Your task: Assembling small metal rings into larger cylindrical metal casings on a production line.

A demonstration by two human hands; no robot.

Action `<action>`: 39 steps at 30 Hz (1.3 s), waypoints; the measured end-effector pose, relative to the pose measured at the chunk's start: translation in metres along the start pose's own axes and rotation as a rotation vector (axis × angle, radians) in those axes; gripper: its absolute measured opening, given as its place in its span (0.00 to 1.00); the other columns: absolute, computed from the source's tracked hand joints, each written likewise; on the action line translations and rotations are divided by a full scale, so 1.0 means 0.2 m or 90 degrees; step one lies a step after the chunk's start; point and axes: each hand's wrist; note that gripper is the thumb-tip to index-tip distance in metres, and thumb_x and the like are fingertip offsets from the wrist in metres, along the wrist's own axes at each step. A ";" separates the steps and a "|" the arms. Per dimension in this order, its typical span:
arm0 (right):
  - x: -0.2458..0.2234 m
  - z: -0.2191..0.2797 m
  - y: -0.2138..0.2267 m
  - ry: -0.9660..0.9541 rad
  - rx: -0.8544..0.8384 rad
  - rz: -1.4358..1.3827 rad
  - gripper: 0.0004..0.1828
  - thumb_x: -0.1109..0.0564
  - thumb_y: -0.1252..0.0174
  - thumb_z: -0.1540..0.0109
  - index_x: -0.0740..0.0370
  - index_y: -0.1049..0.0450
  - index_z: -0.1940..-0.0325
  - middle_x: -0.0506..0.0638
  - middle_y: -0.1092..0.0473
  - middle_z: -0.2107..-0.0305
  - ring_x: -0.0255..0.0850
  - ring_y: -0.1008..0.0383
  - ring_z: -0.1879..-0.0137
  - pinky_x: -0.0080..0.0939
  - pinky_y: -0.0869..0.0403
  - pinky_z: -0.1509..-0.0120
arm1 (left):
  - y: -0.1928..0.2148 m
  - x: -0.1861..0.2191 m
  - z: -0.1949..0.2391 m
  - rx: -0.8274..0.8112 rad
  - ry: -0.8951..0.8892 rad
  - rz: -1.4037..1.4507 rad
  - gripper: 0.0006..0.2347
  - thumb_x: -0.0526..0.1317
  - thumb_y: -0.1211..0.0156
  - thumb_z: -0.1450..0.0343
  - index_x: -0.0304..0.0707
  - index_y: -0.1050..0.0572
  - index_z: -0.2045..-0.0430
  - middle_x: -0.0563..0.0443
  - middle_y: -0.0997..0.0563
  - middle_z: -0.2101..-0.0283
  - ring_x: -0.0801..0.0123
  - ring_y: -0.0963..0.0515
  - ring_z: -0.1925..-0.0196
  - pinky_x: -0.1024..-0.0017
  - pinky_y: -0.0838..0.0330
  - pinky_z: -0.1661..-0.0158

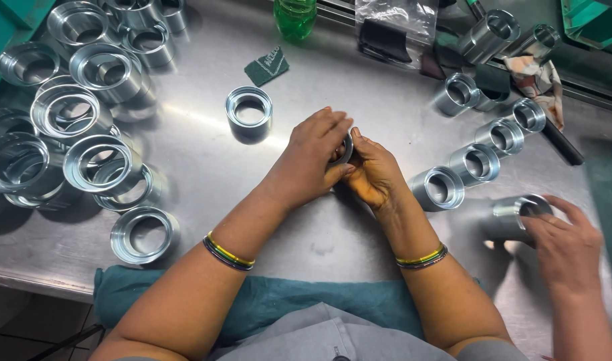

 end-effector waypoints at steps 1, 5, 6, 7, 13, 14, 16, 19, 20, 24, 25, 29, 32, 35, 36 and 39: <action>0.00 0.01 -0.03 0.001 0.000 0.000 0.15 0.54 0.49 0.26 0.71 0.30 0.47 0.58 0.26 0.64 0.44 0.24 0.57 0.31 0.25 0.64 | -0.01 -0.01 0.00 0.000 -0.001 0.000 0.33 0.41 0.27 0.38 0.31 0.34 0.38 0.37 0.31 0.36 0.45 0.36 0.31 0.54 0.43 0.34; -0.01 0.02 -0.08 0.036 0.128 0.084 0.12 0.56 0.51 0.30 0.68 0.30 0.49 0.56 0.27 0.58 0.42 0.23 0.54 0.38 0.20 0.57 | -0.04 -0.04 0.00 -0.024 -0.109 -0.091 0.27 0.39 0.28 0.35 0.38 0.31 0.40 0.45 0.28 0.35 0.50 0.37 0.27 0.53 0.46 0.29; -0.01 0.02 -0.07 0.037 0.144 0.098 0.11 0.57 0.50 0.30 0.67 0.30 0.50 0.56 0.28 0.57 0.42 0.23 0.54 0.40 0.19 0.54 | -0.04 -0.05 0.00 -0.025 -0.137 -0.105 0.26 0.40 0.27 0.34 0.40 0.29 0.41 0.48 0.27 0.35 0.52 0.36 0.26 0.53 0.46 0.28; -0.02 0.02 -0.07 0.038 0.142 0.100 0.11 0.57 0.50 0.30 0.67 0.30 0.50 0.56 0.28 0.57 0.42 0.23 0.54 0.40 0.19 0.54 | -0.02 -0.05 -0.01 -0.023 -0.138 -0.105 0.26 0.40 0.27 0.34 0.40 0.29 0.41 0.48 0.27 0.35 0.52 0.36 0.26 0.53 0.46 0.28; -0.04 0.02 -0.04 0.010 0.017 0.028 0.14 0.53 0.49 0.26 0.69 0.28 0.51 0.56 0.25 0.65 0.45 0.22 0.56 0.37 0.25 0.62 | 0.09 -0.03 -0.01 -0.015 -0.039 0.021 0.34 0.41 0.23 0.40 0.31 0.32 0.39 0.38 0.29 0.36 0.50 0.33 0.31 0.60 0.38 0.33; -0.05 0.02 -0.05 0.008 0.023 0.028 0.16 0.52 0.50 0.27 0.70 0.28 0.51 0.55 0.25 0.67 0.45 0.22 0.57 0.40 0.24 0.59 | 0.11 -0.03 -0.02 -0.018 0.003 0.050 0.35 0.42 0.22 0.42 0.30 0.32 0.40 0.37 0.28 0.37 0.50 0.31 0.33 0.62 0.35 0.35; -0.06 0.03 -0.05 0.007 0.029 0.029 0.17 0.52 0.51 0.28 0.72 0.28 0.50 0.54 0.25 0.70 0.45 0.22 0.58 0.43 0.22 0.56 | 0.13 -0.03 -0.03 -0.020 0.043 0.080 0.36 0.42 0.21 0.43 0.28 0.32 0.41 0.36 0.27 0.38 0.50 0.28 0.35 0.64 0.33 0.37; -0.07 0.03 -0.05 0.014 0.050 0.011 0.18 0.51 0.52 0.27 0.72 0.28 0.51 0.54 0.25 0.69 0.45 0.23 0.57 0.47 0.22 0.51 | 0.12 -0.04 -0.03 -0.017 0.085 0.113 0.37 0.41 0.20 0.45 0.27 0.31 0.42 0.36 0.24 0.42 0.52 0.23 0.40 0.65 0.29 0.41; -0.08 0.03 -0.06 0.021 0.048 0.010 0.18 0.51 0.52 0.27 0.72 0.27 0.52 0.55 0.25 0.70 0.45 0.23 0.58 0.48 0.21 0.50 | 0.11 -0.06 -0.03 -0.001 0.089 0.117 0.36 0.41 0.20 0.45 0.27 0.30 0.43 0.37 0.22 0.44 0.52 0.21 0.42 0.66 0.27 0.42; -0.08 0.03 -0.04 0.037 0.066 -0.010 0.19 0.51 0.51 0.27 0.72 0.27 0.53 0.57 0.25 0.69 0.46 0.23 0.58 0.47 0.22 0.47 | 0.14 -0.01 -0.03 0.016 0.140 0.119 0.32 0.42 0.20 0.44 0.28 0.25 0.47 0.41 0.18 0.54 0.59 0.17 0.53 0.68 0.23 0.53; -0.08 0.03 -0.05 0.037 0.065 -0.009 0.19 0.51 0.51 0.27 0.72 0.27 0.53 0.57 0.25 0.69 0.46 0.23 0.58 0.47 0.22 0.47 | 0.14 0.00 -0.04 0.017 0.139 0.119 0.32 0.42 0.20 0.44 0.28 0.25 0.47 0.41 0.18 0.54 0.59 0.17 0.53 0.68 0.23 0.53; -0.08 0.04 -0.07 0.058 0.054 -0.033 0.18 0.51 0.53 0.26 0.73 0.28 0.53 0.58 0.26 0.69 0.45 0.23 0.58 0.42 0.20 0.48 | 0.14 0.00 -0.04 0.013 0.177 0.092 0.28 0.44 0.21 0.44 0.31 0.22 0.50 0.47 0.17 0.64 0.67 0.18 0.65 0.71 0.23 0.63; -0.09 0.04 -0.07 0.069 0.064 -0.081 0.19 0.53 0.54 0.25 0.75 0.29 0.53 0.60 0.28 0.67 0.44 0.24 0.58 0.37 0.19 0.51 | 0.13 -0.01 -0.03 0.030 0.150 0.094 0.26 0.43 0.22 0.42 0.32 0.21 0.51 0.49 0.18 0.66 0.69 0.19 0.67 0.72 0.24 0.66; -0.10 0.05 -0.08 0.070 0.061 -0.129 0.19 0.54 0.55 0.25 0.78 0.30 0.54 0.60 0.29 0.65 0.43 0.24 0.59 0.34 0.19 0.53 | 0.13 -0.04 -0.02 0.041 0.116 0.112 0.23 0.42 0.24 0.41 0.34 0.20 0.52 0.50 0.17 0.66 0.70 0.18 0.67 0.73 0.23 0.66; -0.10 0.05 -0.08 0.070 0.057 -0.131 0.20 0.54 0.56 0.25 0.78 0.31 0.54 0.60 0.30 0.65 0.42 0.25 0.60 0.33 0.19 0.54 | 0.13 -0.05 -0.02 0.045 0.098 0.123 0.22 0.41 0.24 0.40 0.35 0.20 0.53 0.51 0.17 0.66 0.71 0.18 0.67 0.74 0.23 0.65; -0.11 0.06 -0.10 0.052 0.042 -0.160 0.19 0.54 0.56 0.26 0.77 0.31 0.55 0.61 0.28 0.65 0.42 0.24 0.61 0.33 0.19 0.55 | 0.11 -0.10 -0.03 0.041 0.088 0.171 0.18 0.39 0.26 0.38 0.38 0.19 0.54 0.53 0.16 0.65 0.72 0.17 0.66 0.75 0.21 0.63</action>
Point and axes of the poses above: each hand's wrist, its own z-axis away from the middle knuckle, its own y-axis out of the back of the hand, x = y × z
